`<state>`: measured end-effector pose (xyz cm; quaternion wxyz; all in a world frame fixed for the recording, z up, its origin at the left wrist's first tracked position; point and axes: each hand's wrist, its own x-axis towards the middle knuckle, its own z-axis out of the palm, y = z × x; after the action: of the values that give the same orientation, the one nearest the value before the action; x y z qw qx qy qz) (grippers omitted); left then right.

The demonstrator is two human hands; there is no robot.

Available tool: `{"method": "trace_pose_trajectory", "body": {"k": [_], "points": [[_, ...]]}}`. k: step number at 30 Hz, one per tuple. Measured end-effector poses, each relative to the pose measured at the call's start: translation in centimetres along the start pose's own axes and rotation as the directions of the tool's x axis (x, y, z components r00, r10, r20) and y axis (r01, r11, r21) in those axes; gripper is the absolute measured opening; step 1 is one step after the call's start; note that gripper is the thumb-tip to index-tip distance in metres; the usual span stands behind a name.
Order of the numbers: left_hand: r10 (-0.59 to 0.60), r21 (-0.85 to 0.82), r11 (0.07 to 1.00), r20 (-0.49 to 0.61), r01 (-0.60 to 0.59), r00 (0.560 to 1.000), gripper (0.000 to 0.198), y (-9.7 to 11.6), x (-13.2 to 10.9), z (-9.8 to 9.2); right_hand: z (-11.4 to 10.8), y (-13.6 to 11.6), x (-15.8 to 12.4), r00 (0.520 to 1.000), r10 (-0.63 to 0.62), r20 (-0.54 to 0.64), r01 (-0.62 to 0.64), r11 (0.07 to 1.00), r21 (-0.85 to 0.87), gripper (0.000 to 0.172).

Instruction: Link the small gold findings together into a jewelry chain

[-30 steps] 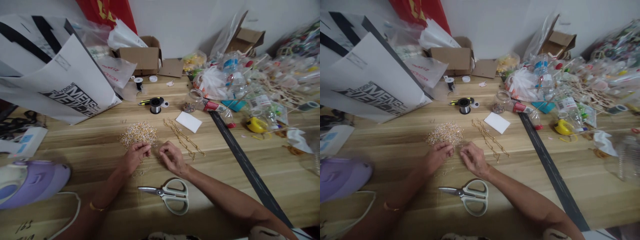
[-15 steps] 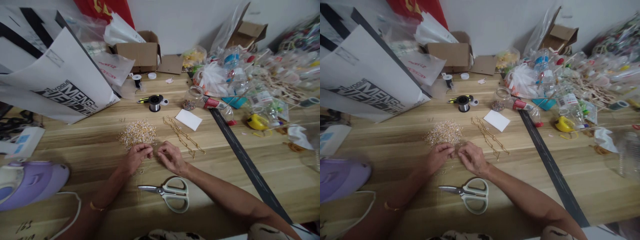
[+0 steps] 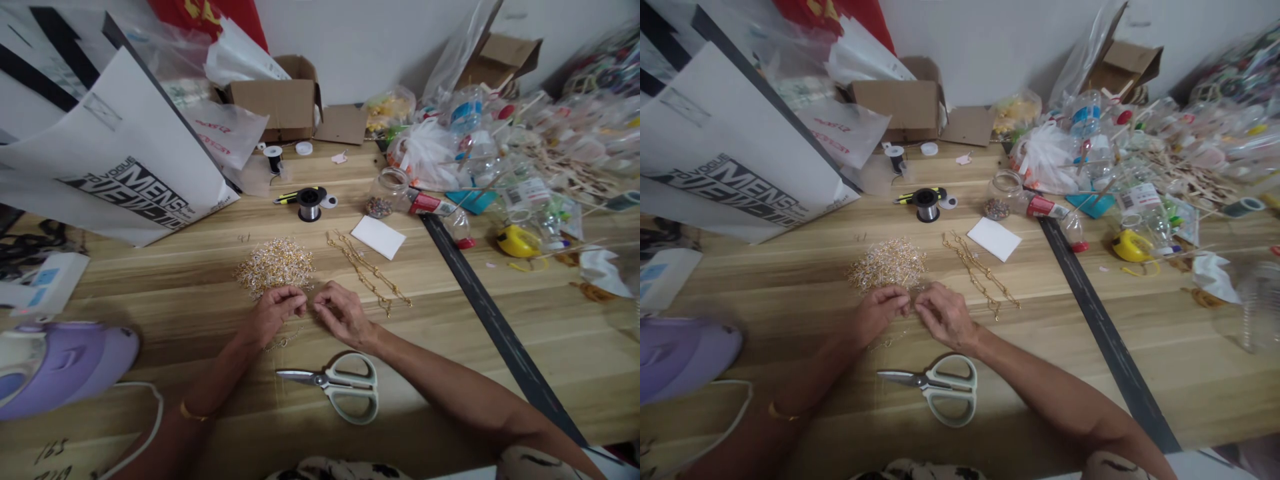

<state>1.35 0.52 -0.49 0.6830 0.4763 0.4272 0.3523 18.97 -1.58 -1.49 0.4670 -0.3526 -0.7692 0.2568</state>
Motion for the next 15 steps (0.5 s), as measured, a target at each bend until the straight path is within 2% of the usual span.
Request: {"method": "trace_pose_trajectory", "body": {"k": [15], "points": [[-0.001, 0.064, 0.998, 0.002, 0.001, 1.000, 0.023, 0.29, -0.09, 0.05, 0.11, 0.19, -0.09, 1.000, 0.024, 0.018, -0.024, 1.000, -0.010, 0.008]]}}
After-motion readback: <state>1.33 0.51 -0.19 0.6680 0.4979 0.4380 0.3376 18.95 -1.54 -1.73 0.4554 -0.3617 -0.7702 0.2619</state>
